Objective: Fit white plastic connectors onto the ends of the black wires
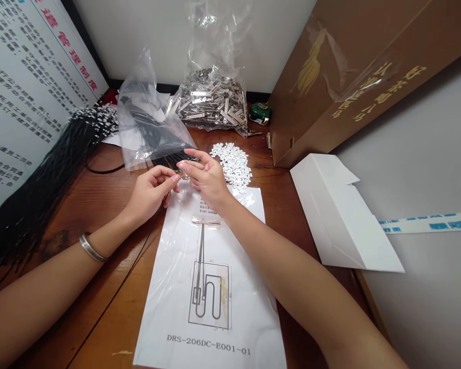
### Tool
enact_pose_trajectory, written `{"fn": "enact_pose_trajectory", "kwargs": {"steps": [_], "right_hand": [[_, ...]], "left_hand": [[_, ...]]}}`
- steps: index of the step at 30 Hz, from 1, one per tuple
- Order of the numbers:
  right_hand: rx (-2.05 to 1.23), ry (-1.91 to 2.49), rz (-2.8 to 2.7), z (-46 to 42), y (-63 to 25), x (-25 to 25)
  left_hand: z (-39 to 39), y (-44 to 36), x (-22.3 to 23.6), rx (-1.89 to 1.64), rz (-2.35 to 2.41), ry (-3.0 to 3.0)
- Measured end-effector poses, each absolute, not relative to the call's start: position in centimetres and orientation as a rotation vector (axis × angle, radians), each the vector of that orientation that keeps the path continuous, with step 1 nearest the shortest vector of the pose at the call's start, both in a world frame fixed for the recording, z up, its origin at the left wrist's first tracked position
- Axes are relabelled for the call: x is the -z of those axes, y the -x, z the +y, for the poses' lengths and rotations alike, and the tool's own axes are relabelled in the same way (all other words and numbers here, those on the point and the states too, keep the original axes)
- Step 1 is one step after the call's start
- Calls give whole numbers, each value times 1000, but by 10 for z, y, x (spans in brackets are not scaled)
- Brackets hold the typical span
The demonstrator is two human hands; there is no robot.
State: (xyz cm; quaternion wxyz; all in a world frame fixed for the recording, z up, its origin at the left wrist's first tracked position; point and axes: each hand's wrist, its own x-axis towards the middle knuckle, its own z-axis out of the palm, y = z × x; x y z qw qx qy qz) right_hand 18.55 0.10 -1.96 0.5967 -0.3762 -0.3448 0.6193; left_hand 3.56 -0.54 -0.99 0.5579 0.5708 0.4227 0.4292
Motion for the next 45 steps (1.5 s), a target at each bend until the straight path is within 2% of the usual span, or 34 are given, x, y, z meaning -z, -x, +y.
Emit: {"fn": "enact_pose_trajectory", "kwargs": {"steps": [7, 45], "right_hand": [[-1438, 880, -811, -1, -185, 19], [-1357, 869, -897, -3, -181, 22]], "left_hand": [[-9, -34, 12, -1083, 1071, -1501], [-9, -35, 9, -1000, 1056, -1441]]}}
